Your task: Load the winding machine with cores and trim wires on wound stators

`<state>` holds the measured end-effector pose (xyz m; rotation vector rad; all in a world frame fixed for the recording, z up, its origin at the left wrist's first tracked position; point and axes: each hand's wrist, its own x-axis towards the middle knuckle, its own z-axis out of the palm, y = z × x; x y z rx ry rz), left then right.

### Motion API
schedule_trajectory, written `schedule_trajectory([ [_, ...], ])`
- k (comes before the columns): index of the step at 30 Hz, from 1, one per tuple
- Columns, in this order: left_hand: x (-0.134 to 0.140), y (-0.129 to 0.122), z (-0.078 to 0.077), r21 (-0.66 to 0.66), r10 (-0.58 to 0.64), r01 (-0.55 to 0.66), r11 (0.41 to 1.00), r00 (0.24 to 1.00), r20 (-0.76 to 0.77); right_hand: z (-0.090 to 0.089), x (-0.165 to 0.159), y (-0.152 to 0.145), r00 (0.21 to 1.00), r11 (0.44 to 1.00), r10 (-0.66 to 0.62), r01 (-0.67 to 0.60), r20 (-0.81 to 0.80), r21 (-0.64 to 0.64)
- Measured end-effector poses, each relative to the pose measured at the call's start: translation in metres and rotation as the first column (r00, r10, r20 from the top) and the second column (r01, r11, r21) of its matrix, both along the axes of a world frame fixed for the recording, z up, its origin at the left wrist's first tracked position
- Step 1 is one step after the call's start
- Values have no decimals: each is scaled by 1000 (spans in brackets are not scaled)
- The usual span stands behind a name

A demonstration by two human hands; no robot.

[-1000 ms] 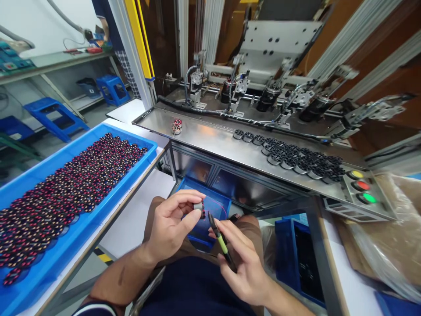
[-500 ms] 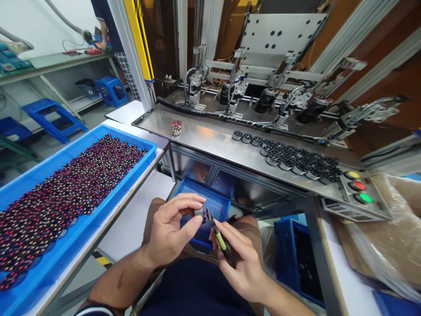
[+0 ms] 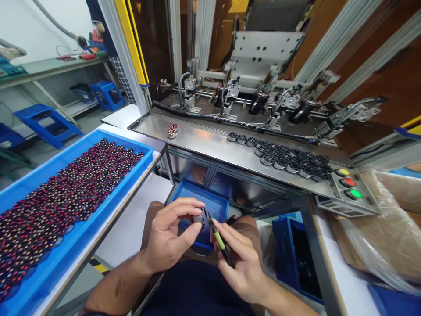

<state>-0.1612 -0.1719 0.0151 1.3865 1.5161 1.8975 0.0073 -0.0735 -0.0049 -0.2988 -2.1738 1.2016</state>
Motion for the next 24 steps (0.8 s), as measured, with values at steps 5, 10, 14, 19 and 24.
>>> schedule_trajectory([
  [5,-9,1,-7,52,-5,13,999,988,-155,-3,-1,9,987,986,-55,78,151,-150],
  [10,-15,2,-9,118,139,-97,988,892,-431,1,10,12,983,973,-37,76,179,-217],
  [14,-14,2,-7,114,170,-128,985,833,-527,10,25,8,988,954,14,33,155,-296],
  [19,-13,4,-7,128,147,-93,987,836,-529,24,42,-1,987,911,121,-69,103,-408],
  [24,-13,7,-7,197,156,-58,979,833,-531,23,46,-3,973,863,210,-140,92,-485],
])
